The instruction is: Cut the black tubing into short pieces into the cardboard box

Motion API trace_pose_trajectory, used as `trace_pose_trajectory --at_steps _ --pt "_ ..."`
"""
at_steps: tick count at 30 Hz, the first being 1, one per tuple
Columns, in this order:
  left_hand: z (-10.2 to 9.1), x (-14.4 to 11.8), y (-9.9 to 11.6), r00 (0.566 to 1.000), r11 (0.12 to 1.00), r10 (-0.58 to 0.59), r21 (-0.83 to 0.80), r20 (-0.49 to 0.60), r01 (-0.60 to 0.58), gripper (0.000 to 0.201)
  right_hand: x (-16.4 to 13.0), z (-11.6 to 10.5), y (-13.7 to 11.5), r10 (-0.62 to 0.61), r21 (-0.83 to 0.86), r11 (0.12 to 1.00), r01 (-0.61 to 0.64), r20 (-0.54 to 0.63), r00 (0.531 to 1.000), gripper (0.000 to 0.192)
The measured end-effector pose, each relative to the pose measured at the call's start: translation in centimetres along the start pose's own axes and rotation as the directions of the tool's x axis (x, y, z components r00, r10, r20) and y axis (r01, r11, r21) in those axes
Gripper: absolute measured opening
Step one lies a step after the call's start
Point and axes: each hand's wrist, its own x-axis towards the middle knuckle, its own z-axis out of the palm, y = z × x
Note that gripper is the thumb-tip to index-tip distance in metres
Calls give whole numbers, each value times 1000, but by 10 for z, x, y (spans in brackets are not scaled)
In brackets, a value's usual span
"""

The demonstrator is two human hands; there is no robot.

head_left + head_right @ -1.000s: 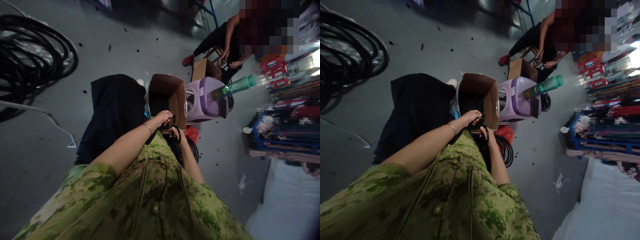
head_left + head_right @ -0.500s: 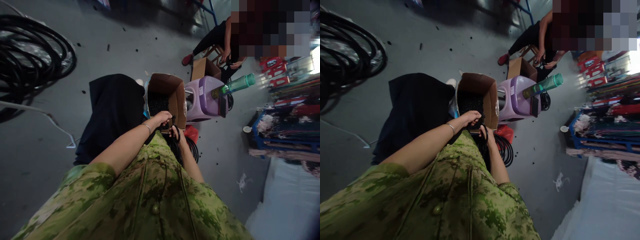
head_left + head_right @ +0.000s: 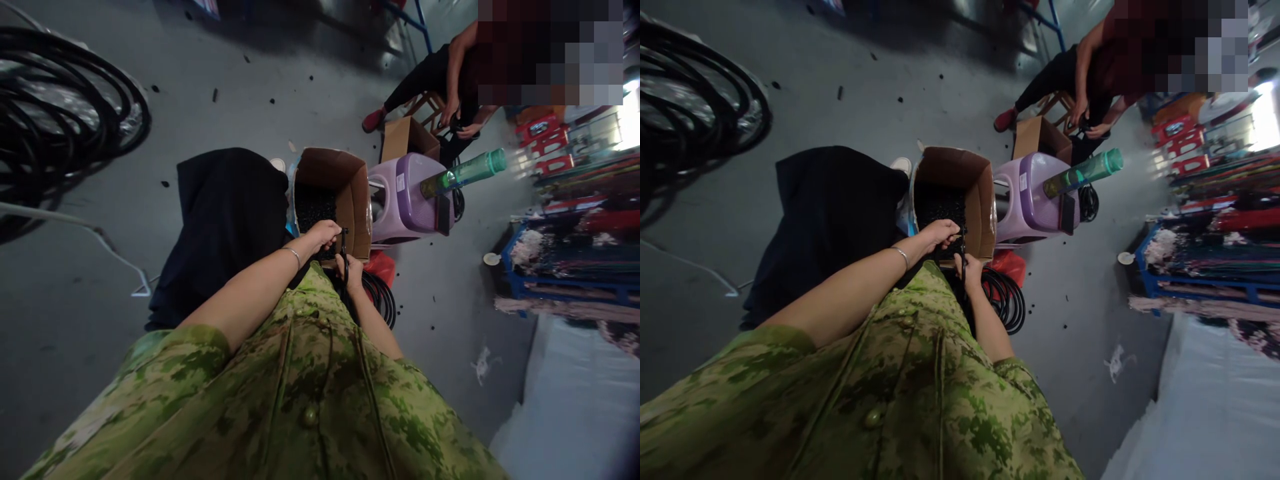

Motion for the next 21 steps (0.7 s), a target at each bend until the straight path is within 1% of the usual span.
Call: trace_pose_trajectory --at_steps 3,5,10,12,15,21 --pt "0 -1 0 1000 999 8 -37 -16 -8 18 3 2 -1 -27 -49 998 25 -41 999 54" --pt "1 0 0 1000 999 2 -52 -25 -3 18 4 2 -1 -35 -58 998 33 -43 998 54" --pt "3 3 0 1000 997 -5 -72 -26 3 18 6 5 3 5 -12 1000 -5 -48 999 54" --pt "4 3 0 999 998 -1 -70 -43 -2 17 6 6 5 26 10 1000 -25 -44 999 55" --pt "3 5 -2 997 999 12 -37 -73 -14 16 4 4 4 57 63 996 -57 -1 998 54" --pt "3 6 -4 997 998 36 46 -64 -34 16 4 -13 -8 77 183 977 -109 171 982 55"
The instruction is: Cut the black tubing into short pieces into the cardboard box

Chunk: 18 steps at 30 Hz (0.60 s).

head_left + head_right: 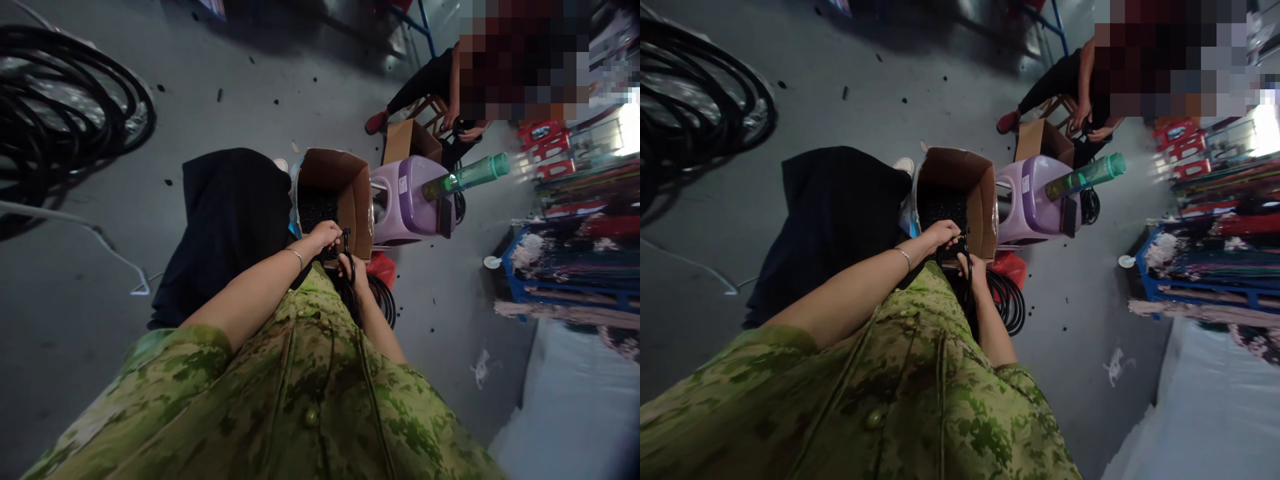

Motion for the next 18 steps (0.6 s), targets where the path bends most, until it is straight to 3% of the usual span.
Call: trace_pose_trajectory --at_steps 8,18 --pt "-1 -5 -1 996 987 -14 160 85 0 19 2 -8 -4 162 155 971 -180 119 980 56" --pt "-2 -6 1 999 985 1 172 33 -7 26 5 6 4 11 69 998 -11 6 1000 52"
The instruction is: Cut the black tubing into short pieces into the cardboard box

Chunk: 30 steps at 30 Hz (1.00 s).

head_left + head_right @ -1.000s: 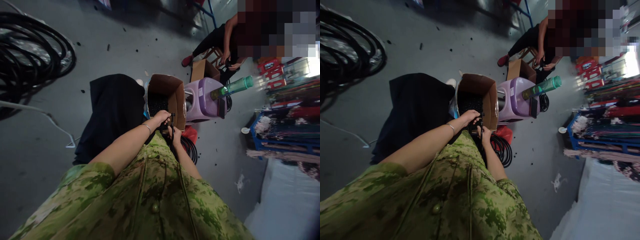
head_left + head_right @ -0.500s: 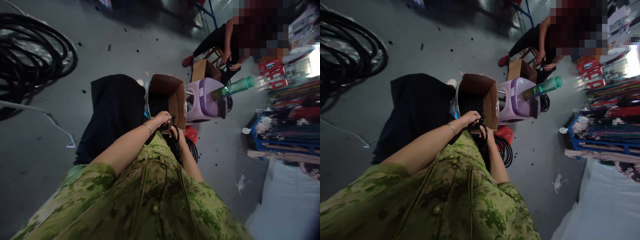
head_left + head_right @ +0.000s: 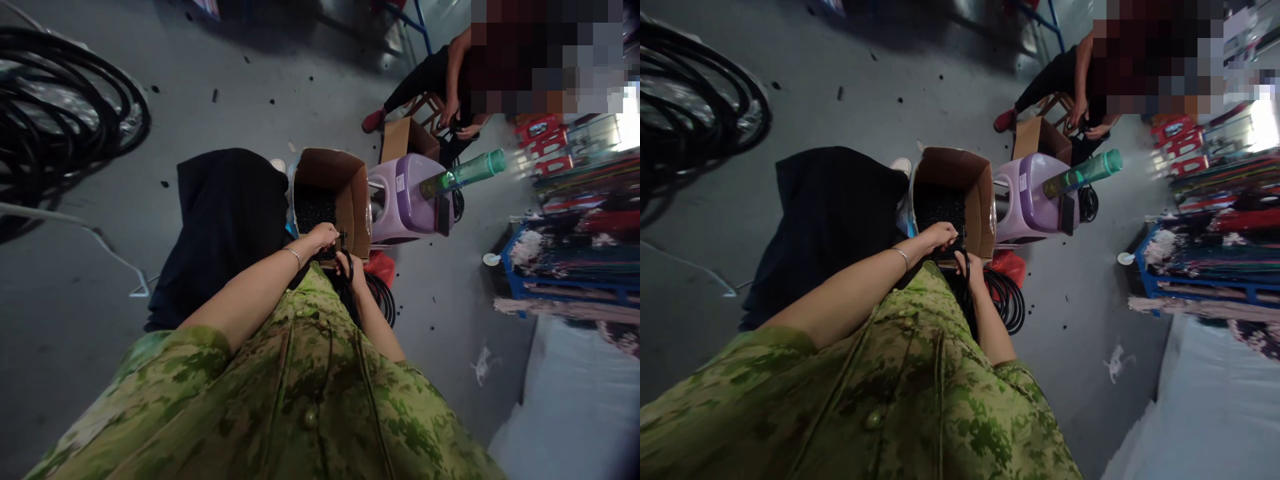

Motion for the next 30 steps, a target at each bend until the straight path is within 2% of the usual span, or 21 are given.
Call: trace_pose_trajectory --at_steps 14,24,30 --pt "0 -1 2 1000 998 23 -57 8 -22 20 -5 3 1 -78 -18 997 77 -70 995 48" --pt "1 3 0 1000 995 10 -101 3 -9 18 -1 5 5 -58 -61 997 51 -115 992 45" --pt "1 5 -1 1000 994 2 -111 -15 -4 18 1 3 3 -62 -81 995 54 -89 994 44"
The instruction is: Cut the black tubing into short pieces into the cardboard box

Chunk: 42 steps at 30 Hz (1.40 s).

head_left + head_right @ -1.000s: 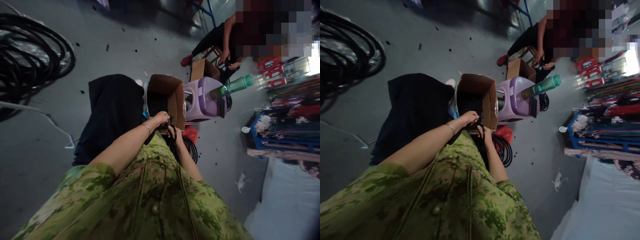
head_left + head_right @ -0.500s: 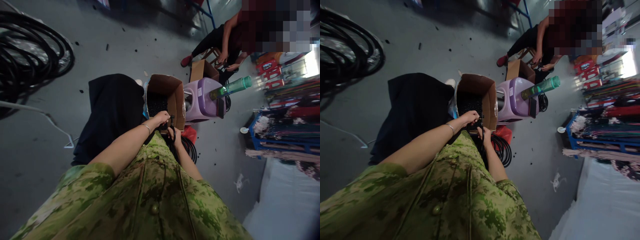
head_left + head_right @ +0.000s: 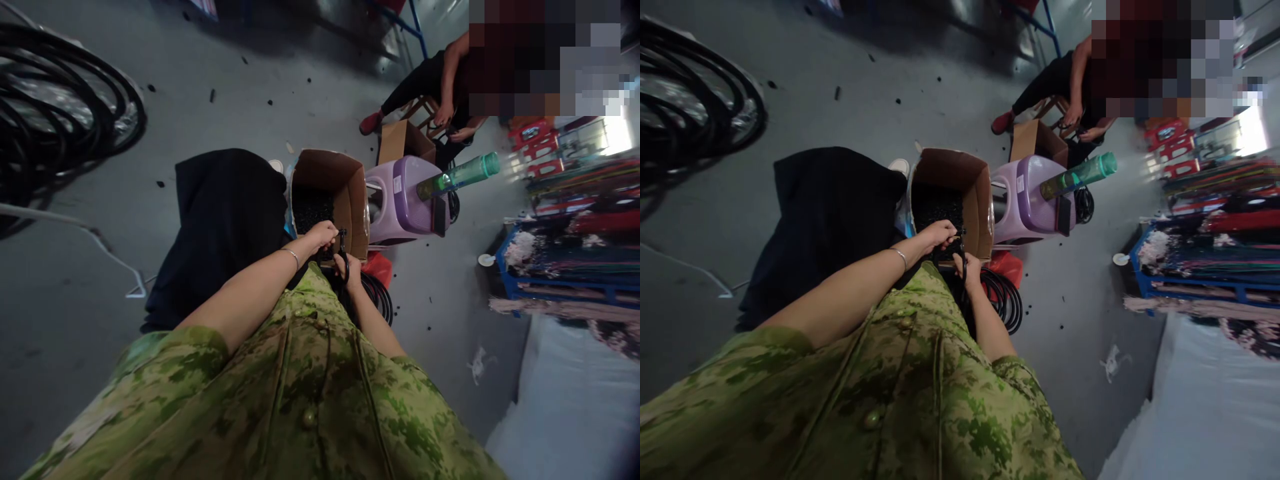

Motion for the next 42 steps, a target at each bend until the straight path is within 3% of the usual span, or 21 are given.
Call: trace_pose_trajectory --at_steps 22,42 --pt "0 -1 1 999 1000 -16 -7 -50 16 15 3 2 6 3 -62 998 -3 -6 1000 49" --pt "-1 -7 6 997 999 -45 -32 -60 43 19 10 10 19 61 3 998 -61 -59 996 51"
